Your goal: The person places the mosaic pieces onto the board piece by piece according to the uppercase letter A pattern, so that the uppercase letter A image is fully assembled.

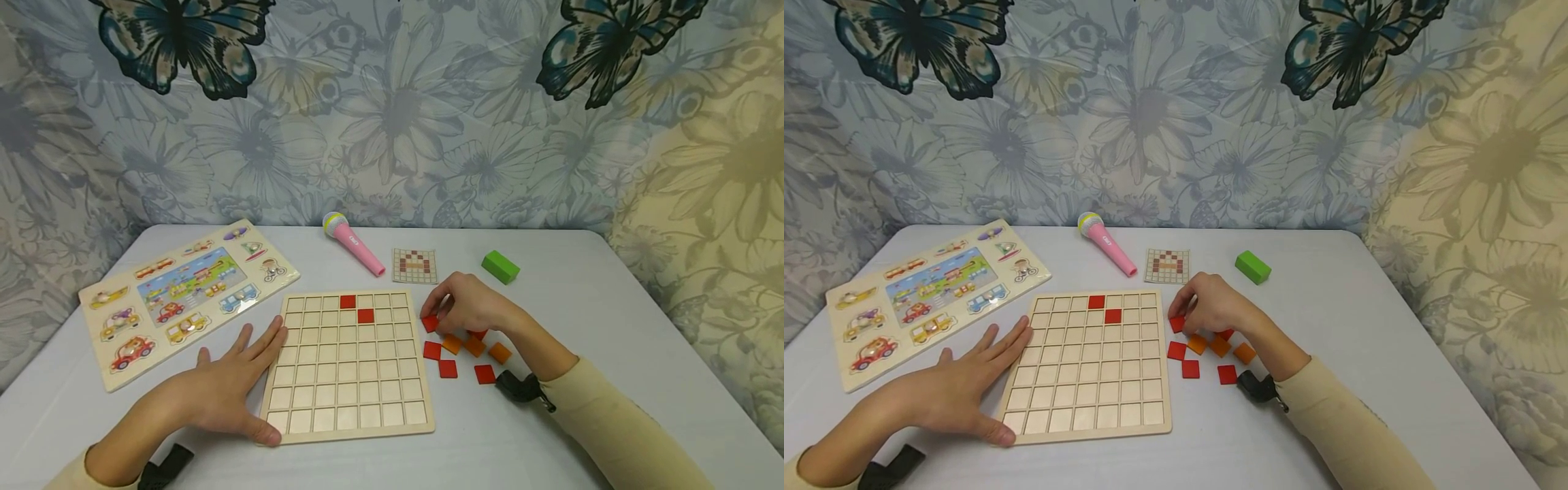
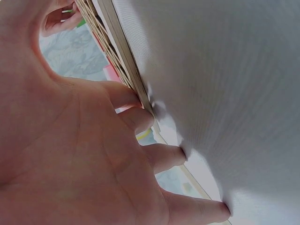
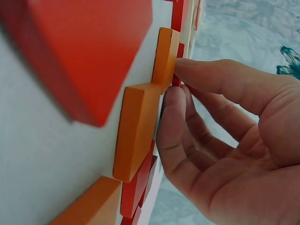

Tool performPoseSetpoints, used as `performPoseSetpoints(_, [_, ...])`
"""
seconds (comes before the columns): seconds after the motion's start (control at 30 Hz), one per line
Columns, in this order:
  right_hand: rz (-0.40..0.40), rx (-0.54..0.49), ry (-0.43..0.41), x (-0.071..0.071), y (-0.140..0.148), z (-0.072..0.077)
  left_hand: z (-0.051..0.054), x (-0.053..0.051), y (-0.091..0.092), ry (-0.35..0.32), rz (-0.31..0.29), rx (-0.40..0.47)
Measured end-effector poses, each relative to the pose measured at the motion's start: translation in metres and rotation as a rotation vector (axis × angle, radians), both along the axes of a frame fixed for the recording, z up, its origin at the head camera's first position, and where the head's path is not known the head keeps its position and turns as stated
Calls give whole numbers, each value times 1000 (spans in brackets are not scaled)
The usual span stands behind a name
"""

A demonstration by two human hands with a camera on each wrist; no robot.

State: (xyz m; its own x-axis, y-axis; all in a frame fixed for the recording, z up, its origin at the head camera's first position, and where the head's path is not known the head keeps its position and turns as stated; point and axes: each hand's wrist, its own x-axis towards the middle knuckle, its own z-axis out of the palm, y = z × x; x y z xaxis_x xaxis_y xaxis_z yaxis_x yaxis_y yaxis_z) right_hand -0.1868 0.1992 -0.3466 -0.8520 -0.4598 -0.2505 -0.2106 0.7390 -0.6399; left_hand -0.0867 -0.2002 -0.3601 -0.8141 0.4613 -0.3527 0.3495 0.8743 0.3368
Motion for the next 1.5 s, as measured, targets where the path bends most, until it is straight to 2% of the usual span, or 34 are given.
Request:
performPoseSetpoints(1.3, [-128,-78,-9,-1,-2,7,3,0,2,-26,15,14])
performPoseSetpoints(1.5, [-113,-122,-3,-3,-9,7,3,0,1,-20,17,16])
